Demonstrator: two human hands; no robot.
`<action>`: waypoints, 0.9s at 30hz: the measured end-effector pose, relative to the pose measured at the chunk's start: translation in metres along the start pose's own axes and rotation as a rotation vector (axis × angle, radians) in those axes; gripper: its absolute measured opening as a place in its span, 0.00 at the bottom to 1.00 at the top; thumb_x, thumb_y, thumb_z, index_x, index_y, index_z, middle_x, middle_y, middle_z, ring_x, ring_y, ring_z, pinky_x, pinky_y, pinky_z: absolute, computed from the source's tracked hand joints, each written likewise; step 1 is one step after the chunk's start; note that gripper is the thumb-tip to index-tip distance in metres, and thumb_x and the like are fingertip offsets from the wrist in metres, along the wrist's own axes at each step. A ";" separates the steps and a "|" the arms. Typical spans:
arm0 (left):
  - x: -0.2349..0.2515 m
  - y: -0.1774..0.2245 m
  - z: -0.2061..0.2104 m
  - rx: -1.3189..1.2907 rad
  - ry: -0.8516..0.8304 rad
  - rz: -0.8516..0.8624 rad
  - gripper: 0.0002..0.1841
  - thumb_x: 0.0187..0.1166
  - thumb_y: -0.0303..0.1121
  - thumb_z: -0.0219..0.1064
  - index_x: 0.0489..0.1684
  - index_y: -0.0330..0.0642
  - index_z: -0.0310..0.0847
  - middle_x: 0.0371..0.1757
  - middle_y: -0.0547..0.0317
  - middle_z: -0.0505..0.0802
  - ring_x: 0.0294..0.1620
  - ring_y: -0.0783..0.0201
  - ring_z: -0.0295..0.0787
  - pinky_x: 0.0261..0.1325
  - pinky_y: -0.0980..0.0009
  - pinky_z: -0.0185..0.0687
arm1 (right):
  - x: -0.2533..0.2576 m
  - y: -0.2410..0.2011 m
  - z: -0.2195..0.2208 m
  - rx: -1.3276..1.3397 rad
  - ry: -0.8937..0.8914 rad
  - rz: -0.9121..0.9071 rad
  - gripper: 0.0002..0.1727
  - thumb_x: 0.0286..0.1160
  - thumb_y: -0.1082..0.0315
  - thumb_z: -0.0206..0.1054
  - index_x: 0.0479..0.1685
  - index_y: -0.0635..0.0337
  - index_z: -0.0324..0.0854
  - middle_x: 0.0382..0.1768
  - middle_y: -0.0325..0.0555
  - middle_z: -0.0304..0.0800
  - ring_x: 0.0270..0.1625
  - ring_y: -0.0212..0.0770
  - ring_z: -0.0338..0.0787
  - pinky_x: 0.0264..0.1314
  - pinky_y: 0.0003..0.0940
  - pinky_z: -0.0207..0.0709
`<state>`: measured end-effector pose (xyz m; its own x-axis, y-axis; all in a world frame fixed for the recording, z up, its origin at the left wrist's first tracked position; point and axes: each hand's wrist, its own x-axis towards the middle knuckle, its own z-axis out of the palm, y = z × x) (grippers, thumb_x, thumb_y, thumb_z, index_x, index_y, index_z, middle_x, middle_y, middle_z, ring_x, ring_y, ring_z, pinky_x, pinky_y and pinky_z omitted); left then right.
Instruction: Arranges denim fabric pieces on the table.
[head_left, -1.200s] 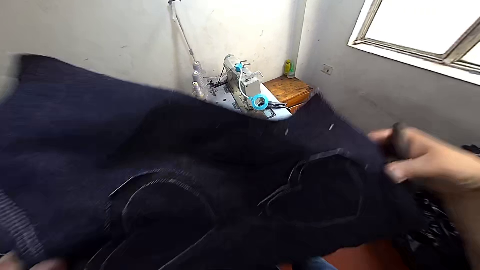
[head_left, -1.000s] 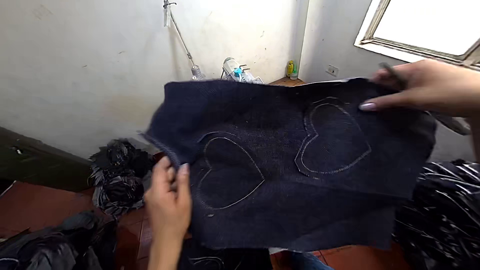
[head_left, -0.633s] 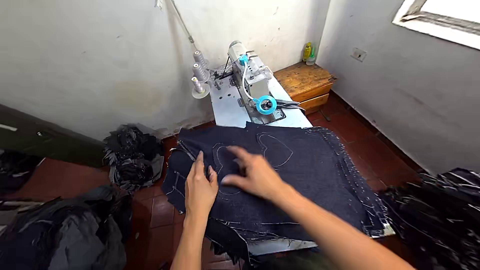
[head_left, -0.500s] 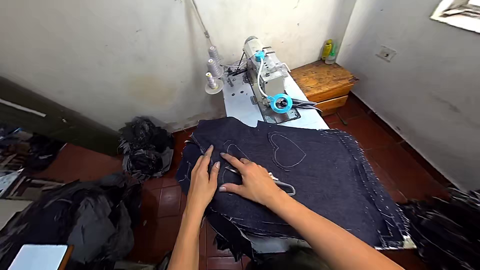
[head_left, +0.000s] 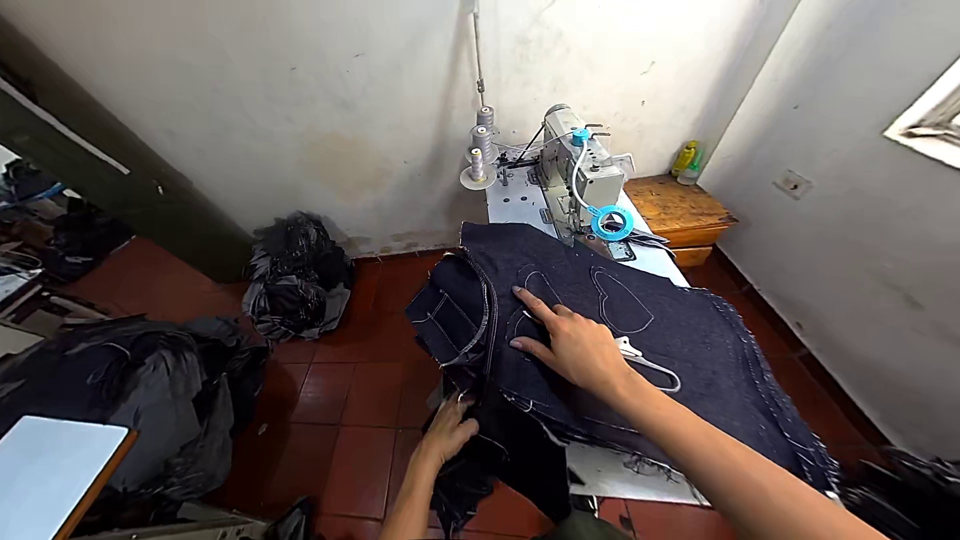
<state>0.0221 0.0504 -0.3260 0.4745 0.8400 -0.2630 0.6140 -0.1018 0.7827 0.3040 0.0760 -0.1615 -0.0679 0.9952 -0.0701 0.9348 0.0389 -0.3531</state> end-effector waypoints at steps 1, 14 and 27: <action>-0.001 -0.001 -0.011 0.082 -0.101 0.013 0.28 0.73 0.43 0.64 0.68 0.30 0.84 0.73 0.34 0.85 0.81 0.41 0.75 0.89 0.44 0.56 | 0.000 -0.002 0.002 -0.029 0.020 -0.002 0.45 0.73 0.24 0.58 0.94 0.19 0.51 0.49 0.58 0.90 0.43 0.61 0.92 0.41 0.60 0.83; -0.076 0.037 -0.095 -0.132 -0.004 0.346 0.23 0.86 0.48 0.62 0.56 0.34 0.87 0.45 0.55 0.95 0.46 0.70 0.91 0.57 0.66 0.86 | -0.056 -0.072 -0.017 -0.191 0.012 -0.089 0.15 0.91 0.67 0.52 0.53 0.69 0.82 0.47 0.65 0.89 0.55 0.67 0.90 0.53 0.59 0.84; -0.104 0.089 -0.127 0.151 -0.116 0.367 0.23 0.90 0.47 0.57 0.37 0.35 0.88 0.30 0.54 0.88 0.32 0.68 0.82 0.42 0.68 0.77 | -0.071 -0.101 -0.001 -0.224 -0.117 -0.190 0.16 0.90 0.71 0.44 0.57 0.74 0.74 0.48 0.70 0.86 0.55 0.70 0.90 0.50 0.61 0.83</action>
<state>-0.0527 0.0221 -0.1570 0.7421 0.6684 -0.0503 0.4724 -0.4682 0.7468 0.2150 0.0020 -0.1198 -0.2760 0.9517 -0.1344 0.9542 0.2545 -0.1572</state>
